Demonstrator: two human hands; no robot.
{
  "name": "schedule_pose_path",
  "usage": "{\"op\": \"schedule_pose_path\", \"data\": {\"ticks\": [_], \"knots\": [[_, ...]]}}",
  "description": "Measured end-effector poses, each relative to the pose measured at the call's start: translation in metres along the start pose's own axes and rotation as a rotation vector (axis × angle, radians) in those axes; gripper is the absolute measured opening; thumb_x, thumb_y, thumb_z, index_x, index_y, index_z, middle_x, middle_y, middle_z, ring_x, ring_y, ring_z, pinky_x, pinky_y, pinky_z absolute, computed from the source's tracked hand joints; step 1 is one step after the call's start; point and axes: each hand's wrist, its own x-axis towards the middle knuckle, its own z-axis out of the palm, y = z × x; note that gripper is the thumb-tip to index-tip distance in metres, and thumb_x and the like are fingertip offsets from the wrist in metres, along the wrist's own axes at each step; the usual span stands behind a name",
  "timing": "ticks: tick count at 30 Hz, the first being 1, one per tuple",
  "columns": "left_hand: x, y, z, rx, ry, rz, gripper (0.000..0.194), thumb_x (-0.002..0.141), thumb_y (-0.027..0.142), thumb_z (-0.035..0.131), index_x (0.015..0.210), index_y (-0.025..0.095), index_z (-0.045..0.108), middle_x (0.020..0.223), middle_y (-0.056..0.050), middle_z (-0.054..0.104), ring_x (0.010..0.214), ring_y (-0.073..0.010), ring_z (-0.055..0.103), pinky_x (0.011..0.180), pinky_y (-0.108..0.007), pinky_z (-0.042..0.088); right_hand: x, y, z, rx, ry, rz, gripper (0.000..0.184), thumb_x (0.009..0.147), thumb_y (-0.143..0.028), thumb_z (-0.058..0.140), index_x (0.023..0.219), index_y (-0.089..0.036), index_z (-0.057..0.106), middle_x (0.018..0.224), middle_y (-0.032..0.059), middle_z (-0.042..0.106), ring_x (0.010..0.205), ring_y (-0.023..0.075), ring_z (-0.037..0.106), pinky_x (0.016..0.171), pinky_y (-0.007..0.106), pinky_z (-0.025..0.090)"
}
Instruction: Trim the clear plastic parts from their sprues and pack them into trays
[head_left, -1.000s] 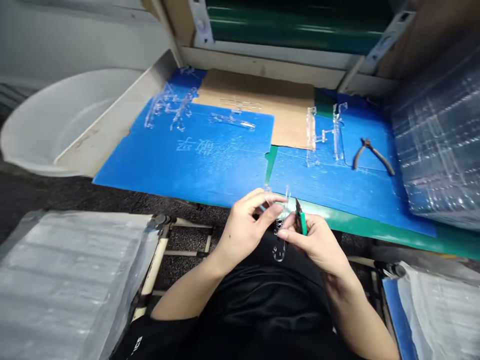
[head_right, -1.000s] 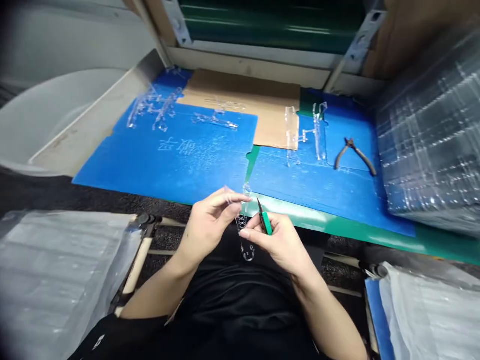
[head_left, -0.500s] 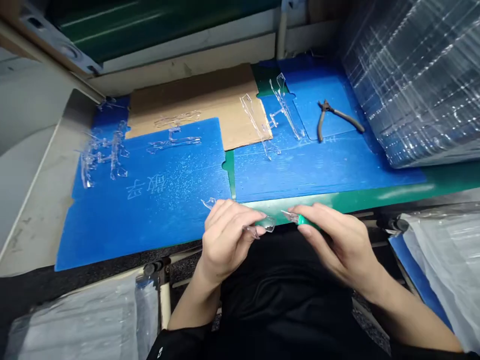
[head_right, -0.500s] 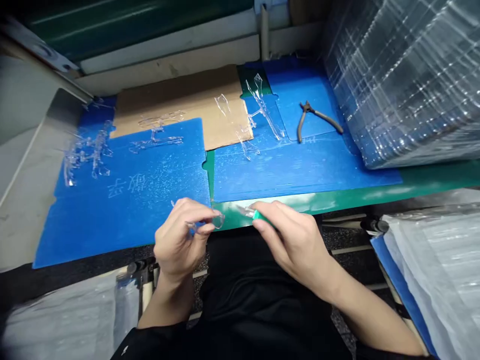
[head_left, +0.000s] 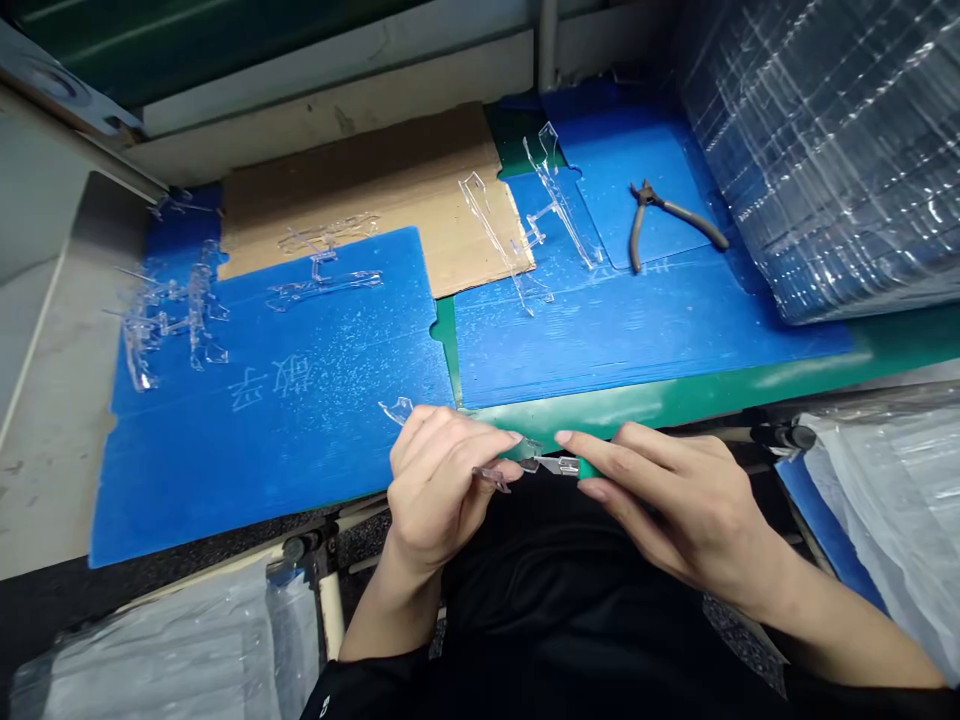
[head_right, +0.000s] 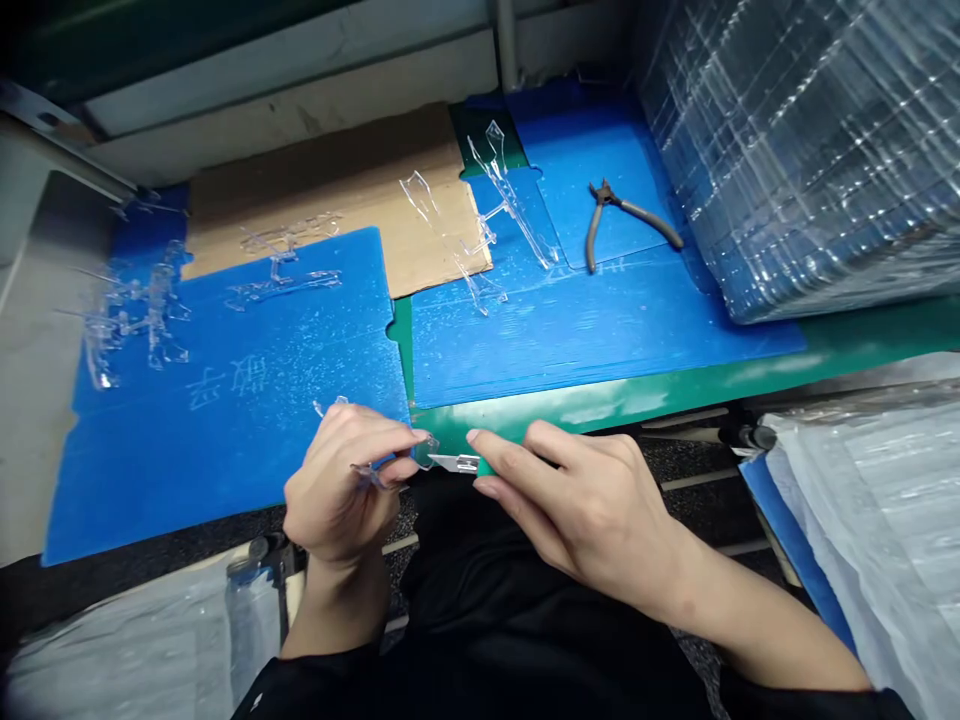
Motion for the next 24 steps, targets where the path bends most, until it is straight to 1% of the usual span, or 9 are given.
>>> {"op": "schedule_pose_path", "data": {"ticks": [8, 12, 14, 16, 18, 20, 21, 22, 24], "knots": [[0.001, 0.002, 0.003, -0.037, -0.008, 0.008, 0.019, 0.108, 0.036, 0.068, 0.105, 0.018, 0.073, 0.08, -0.004, 0.078, 0.068, -0.0157, 0.065, 0.071, -0.035, 0.043, -0.002, -0.001, -0.005, 0.027, -0.002, 0.057, 0.03, 0.115, -0.025, 0.059, 0.142, -0.018, 0.068, 0.085, -0.0007, 0.063, 0.063, 0.0108, 0.053, 0.058, 0.028, 0.039], [0.001, 0.004, 0.001, -0.043, -0.029, 0.02, 0.015, 0.107, 0.032, 0.069, 0.106, 0.018, 0.074, 0.08, -0.004, 0.078, 0.068, -0.0159, 0.066, 0.072, -0.035, 0.043, -0.003, 0.005, -0.005, 0.027, -0.008, 0.094, 0.028, 0.116, -0.027, 0.057, 0.139, -0.02, 0.071, 0.083, 0.0005, 0.067, 0.061, 0.0116, 0.055, 0.058, 0.028, 0.041], [0.0, 0.009, -0.002, -0.063, -0.063, 0.018, 0.013, 0.107, 0.032, 0.07, 0.108, 0.019, 0.074, 0.081, -0.003, 0.077, 0.069, -0.0159, 0.067, 0.073, -0.035, 0.044, -0.003, 0.012, -0.002, 0.024, 0.003, 0.164, 0.027, 0.115, -0.028, 0.059, 0.136, -0.02, 0.074, 0.087, 0.0022, 0.072, 0.066, 0.0134, 0.062, 0.062, 0.028, 0.045], [0.0, 0.017, -0.005, -0.125, -0.11, -0.01, 0.013, 0.107, 0.031, 0.07, 0.109, 0.019, 0.073, 0.082, -0.003, 0.076, 0.07, -0.0158, 0.066, 0.073, -0.035, 0.043, -0.002, 0.018, 0.0, 0.074, 0.023, 0.224, 0.026, 0.114, -0.027, 0.061, 0.134, -0.02, 0.075, 0.098, 0.0049, 0.078, 0.079, 0.0169, 0.072, 0.073, 0.03, 0.053], [-0.002, 0.025, -0.005, -0.284, -0.174, -0.113, 0.017, 0.11, 0.034, 0.064, 0.111, 0.019, 0.072, 0.08, -0.003, 0.072, 0.07, -0.0159, 0.063, 0.072, -0.035, 0.042, -0.001, 0.02, 0.002, 0.151, 0.047, 0.239, 0.026, 0.113, -0.024, 0.061, 0.135, -0.019, 0.074, 0.114, 0.0075, 0.081, 0.096, 0.0205, 0.077, 0.087, 0.032, 0.057], [-0.005, 0.032, -0.001, -0.53, -0.237, -0.292, 0.029, 0.113, 0.043, 0.056, 0.112, 0.019, 0.071, 0.081, -0.004, 0.067, 0.072, -0.0168, 0.061, 0.071, -0.035, 0.043, 0.0, 0.018, 0.002, 0.199, 0.062, 0.214, 0.03, 0.114, -0.019, 0.058, 0.141, -0.018, 0.069, 0.125, 0.0099, 0.079, 0.107, 0.0222, 0.076, 0.094, 0.034, 0.057], [-0.007, 0.035, 0.002, -0.653, -0.247, -0.387, 0.034, 0.114, 0.047, 0.051, 0.111, 0.02, 0.07, 0.082, -0.004, 0.065, 0.073, -0.0169, 0.059, 0.07, -0.034, 0.043, 0.0, 0.015, 0.002, 0.206, 0.064, 0.191, 0.034, 0.114, -0.017, 0.055, 0.146, -0.017, 0.066, 0.127, 0.0108, 0.078, 0.108, 0.022, 0.075, 0.093, 0.033, 0.058], [-0.01, 0.037, 0.007, -0.753, -0.235, -0.47, 0.037, 0.115, 0.049, 0.047, 0.109, 0.02, 0.069, 0.083, -0.004, 0.064, 0.073, -0.0168, 0.058, 0.069, -0.034, 0.043, 0.0, 0.012, 0.002, 0.205, 0.063, 0.161, 0.038, 0.114, -0.015, 0.053, 0.151, -0.016, 0.062, 0.124, 0.0109, 0.077, 0.104, 0.0209, 0.075, 0.09, 0.032, 0.058], [-0.016, 0.037, 0.016, -0.868, -0.174, -0.567, 0.037, 0.116, 0.046, 0.042, 0.105, 0.021, 0.067, 0.082, -0.003, 0.06, 0.072, -0.0157, 0.055, 0.068, -0.032, 0.042, -0.002, 0.005, 0.003, 0.177, 0.059, 0.091, 0.045, 0.114, -0.013, 0.051, 0.158, -0.015, 0.054, 0.108, 0.0077, 0.074, 0.087, 0.0172, 0.071, 0.076, 0.029, 0.055]]}}
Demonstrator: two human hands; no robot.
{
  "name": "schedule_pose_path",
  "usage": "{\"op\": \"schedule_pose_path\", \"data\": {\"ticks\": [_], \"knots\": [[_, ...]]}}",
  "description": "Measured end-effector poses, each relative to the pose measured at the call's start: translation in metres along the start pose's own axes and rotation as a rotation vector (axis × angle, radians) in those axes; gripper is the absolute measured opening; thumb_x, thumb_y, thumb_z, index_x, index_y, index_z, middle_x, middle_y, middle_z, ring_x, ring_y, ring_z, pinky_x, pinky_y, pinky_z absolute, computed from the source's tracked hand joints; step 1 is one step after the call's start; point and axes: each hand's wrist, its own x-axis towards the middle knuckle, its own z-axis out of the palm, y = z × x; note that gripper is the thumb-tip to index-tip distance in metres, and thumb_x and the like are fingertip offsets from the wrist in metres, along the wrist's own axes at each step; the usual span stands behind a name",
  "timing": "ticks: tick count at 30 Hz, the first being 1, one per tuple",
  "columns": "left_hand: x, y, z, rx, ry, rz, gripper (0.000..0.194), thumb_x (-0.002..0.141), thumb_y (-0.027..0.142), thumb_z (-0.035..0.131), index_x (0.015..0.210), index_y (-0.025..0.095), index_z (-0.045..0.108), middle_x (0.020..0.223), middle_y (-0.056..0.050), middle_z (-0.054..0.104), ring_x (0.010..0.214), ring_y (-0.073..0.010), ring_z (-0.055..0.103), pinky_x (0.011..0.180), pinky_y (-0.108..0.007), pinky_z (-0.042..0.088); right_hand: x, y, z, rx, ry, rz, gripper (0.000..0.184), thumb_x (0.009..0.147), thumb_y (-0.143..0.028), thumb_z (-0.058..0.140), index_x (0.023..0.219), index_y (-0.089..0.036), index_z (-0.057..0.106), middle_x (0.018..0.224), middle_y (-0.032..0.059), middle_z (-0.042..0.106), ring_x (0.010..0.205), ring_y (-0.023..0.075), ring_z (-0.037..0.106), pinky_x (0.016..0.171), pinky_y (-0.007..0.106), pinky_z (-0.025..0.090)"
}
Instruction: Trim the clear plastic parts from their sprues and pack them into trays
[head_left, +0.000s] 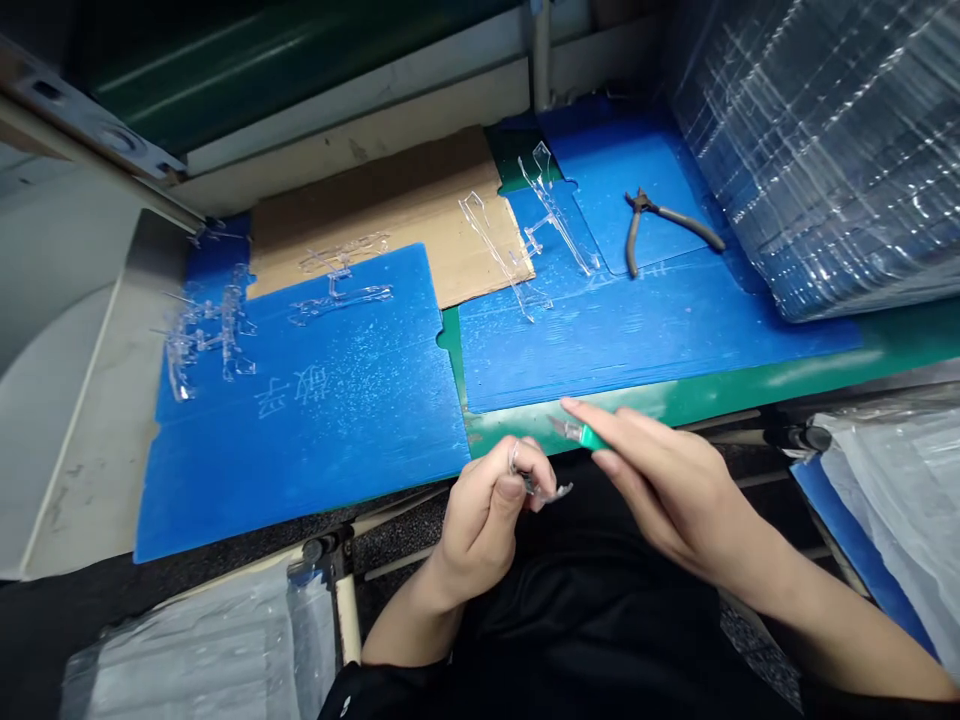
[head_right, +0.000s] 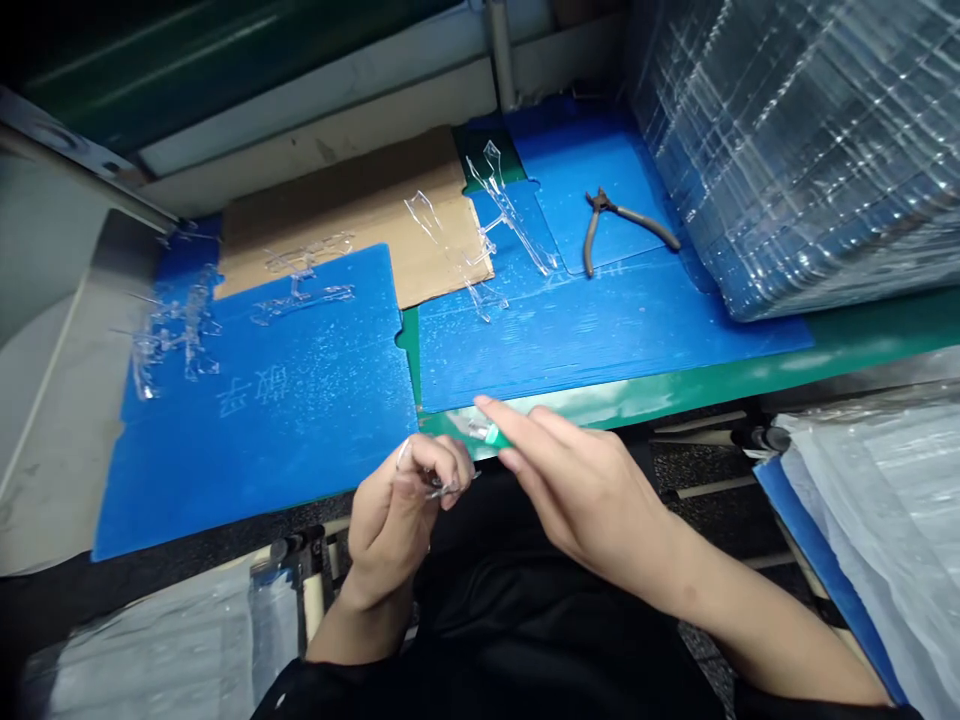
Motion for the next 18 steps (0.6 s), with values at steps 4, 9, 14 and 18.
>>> {"op": "schedule_pose_path", "data": {"ticks": [4, 9, 14, 18], "knots": [[-0.002, -0.012, 0.004, -0.011, 0.052, -0.017, 0.037, 0.116, 0.042, 0.042, 0.101, 0.02, 0.067, 0.079, -0.003, 0.059, 0.069, -0.0158, 0.053, 0.067, -0.031, 0.044, -0.006, -0.008, 0.004, -0.088, 0.025, -0.099, 0.051, 0.114, -0.015, 0.053, 0.165, -0.017, 0.046, 0.091, 0.0012, 0.066, 0.068, 0.0132, 0.059, 0.064, 0.027, 0.049], [-0.002, -0.007, 0.006, 0.078, -0.002, 0.063, 0.034, 0.116, 0.04, 0.043, 0.101, 0.02, 0.067, 0.082, -0.004, 0.067, 0.07, -0.015, 0.059, 0.064, -0.029, 0.045, -0.009, -0.012, 0.003, -0.058, 0.047, -0.141, 0.049, 0.114, -0.012, 0.053, 0.162, -0.018, 0.047, 0.101, 0.0035, 0.072, 0.077, 0.0129, 0.066, 0.069, 0.027, 0.051], [0.002, 0.0, 0.01, 0.138, -0.026, 0.098, 0.038, 0.117, 0.043, 0.041, 0.097, 0.021, 0.065, 0.079, -0.004, 0.067, 0.069, -0.0153, 0.062, 0.064, -0.029, 0.047, -0.013, -0.015, -0.005, -0.011, -0.004, -0.127, 0.047, 0.116, -0.015, 0.049, 0.163, -0.019, 0.046, 0.095, 0.0004, 0.068, 0.072, 0.0116, 0.063, 0.068, 0.027, 0.05], [0.003, 0.0, 0.012, 0.127, -0.037, 0.12, 0.039, 0.117, 0.044, 0.041, 0.095, 0.021, 0.062, 0.079, -0.003, 0.065, 0.071, -0.0142, 0.06, 0.067, -0.028, 0.048, -0.017, -0.015, -0.009, 0.019, -0.03, -0.12, 0.047, 0.116, -0.016, 0.05, 0.163, -0.017, 0.046, 0.09, -0.0014, 0.061, 0.073, 0.0114, 0.06, 0.067, 0.026, 0.048]]}}
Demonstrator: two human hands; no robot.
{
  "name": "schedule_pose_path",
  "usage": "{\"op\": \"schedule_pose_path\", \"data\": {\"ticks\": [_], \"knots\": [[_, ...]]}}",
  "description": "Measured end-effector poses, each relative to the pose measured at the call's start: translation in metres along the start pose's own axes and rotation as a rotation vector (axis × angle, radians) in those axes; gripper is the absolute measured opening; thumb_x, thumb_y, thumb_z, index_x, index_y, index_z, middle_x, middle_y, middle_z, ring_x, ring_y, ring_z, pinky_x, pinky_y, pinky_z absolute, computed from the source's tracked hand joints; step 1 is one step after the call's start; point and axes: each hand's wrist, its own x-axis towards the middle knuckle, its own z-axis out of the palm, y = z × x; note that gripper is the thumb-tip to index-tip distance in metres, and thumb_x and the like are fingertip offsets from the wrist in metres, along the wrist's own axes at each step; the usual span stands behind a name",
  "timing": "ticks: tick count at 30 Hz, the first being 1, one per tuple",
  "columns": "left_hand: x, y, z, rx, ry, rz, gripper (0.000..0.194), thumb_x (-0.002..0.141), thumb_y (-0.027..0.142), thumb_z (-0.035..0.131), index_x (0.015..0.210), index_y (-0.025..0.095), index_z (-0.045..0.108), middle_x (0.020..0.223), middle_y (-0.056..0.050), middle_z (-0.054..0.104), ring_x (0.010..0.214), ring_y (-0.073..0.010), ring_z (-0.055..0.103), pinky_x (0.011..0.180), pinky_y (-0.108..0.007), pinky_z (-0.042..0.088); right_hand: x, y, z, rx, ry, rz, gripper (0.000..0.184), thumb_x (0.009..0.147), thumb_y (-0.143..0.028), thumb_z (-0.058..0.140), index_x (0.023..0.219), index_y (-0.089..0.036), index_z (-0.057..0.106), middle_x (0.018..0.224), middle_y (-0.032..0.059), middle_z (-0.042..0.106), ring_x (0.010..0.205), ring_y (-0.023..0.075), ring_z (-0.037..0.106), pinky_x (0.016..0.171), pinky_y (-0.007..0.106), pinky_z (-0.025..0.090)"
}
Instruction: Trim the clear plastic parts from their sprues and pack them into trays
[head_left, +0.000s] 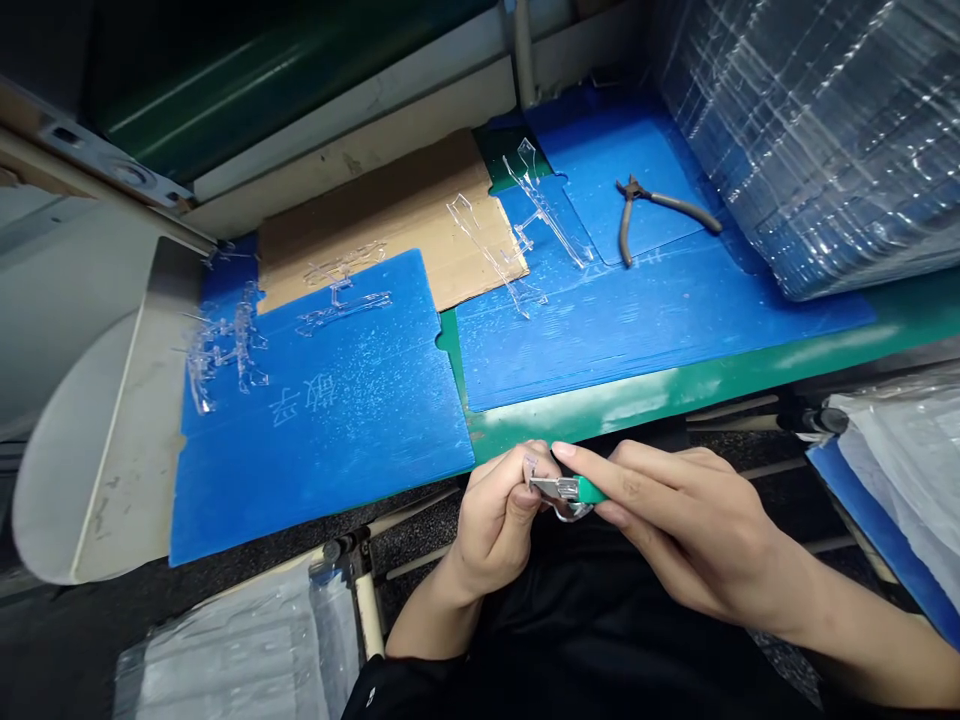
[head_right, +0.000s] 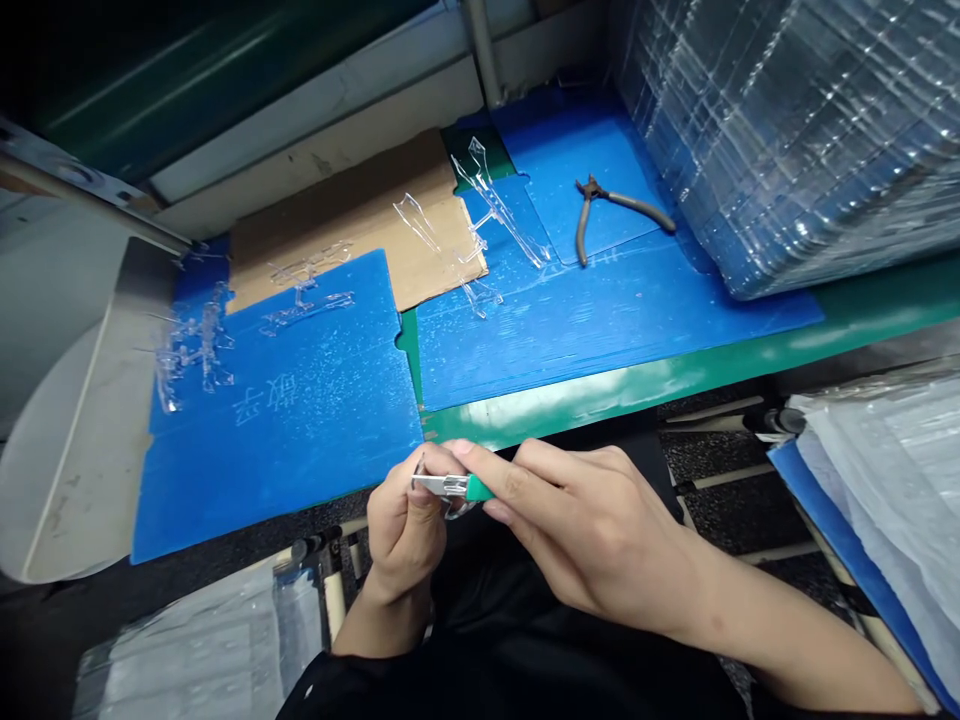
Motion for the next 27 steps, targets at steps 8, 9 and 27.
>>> {"op": "schedule_pose_path", "data": {"ticks": [8, 9, 27], "knots": [[0.001, 0.0, 0.002, 0.004, -0.006, 0.003, 0.038, 0.118, 0.041, 0.04, 0.095, 0.02, 0.063, 0.079, -0.003, 0.065, 0.071, -0.0133, 0.062, 0.066, -0.027, 0.049, -0.002, -0.003, 0.002, 0.034, 0.006, 0.052, 0.046, 0.116, -0.016, 0.049, 0.162, -0.017, 0.048, 0.088, -0.0023, 0.06, 0.071, 0.011, 0.059, 0.065, 0.026, 0.047], [0.001, 0.0, 0.002, 0.003, -0.003, 0.002, 0.038, 0.118, 0.041, 0.04, 0.095, 0.02, 0.063, 0.079, -0.003, 0.065, 0.071, -0.0135, 0.062, 0.067, -0.027, 0.049, -0.003, -0.003, 0.002, 0.034, 0.015, 0.057, 0.046, 0.116, -0.015, 0.049, 0.162, -0.017, 0.048, 0.089, -0.0019, 0.062, 0.071, 0.011, 0.06, 0.065, 0.026, 0.047], [-0.002, -0.004, 0.008, -0.044, 0.002, -0.011, 0.034, 0.116, 0.043, 0.046, 0.099, 0.02, 0.065, 0.078, -0.004, 0.066, 0.069, -0.0152, 0.056, 0.068, -0.034, 0.044, 0.001, 0.012, 0.02, 0.095, 0.179, 0.26, 0.042, 0.113, -0.011, 0.055, 0.154, -0.013, 0.062, 0.121, 0.0098, 0.078, 0.1, 0.0172, 0.075, 0.092, 0.03, 0.059]]}}
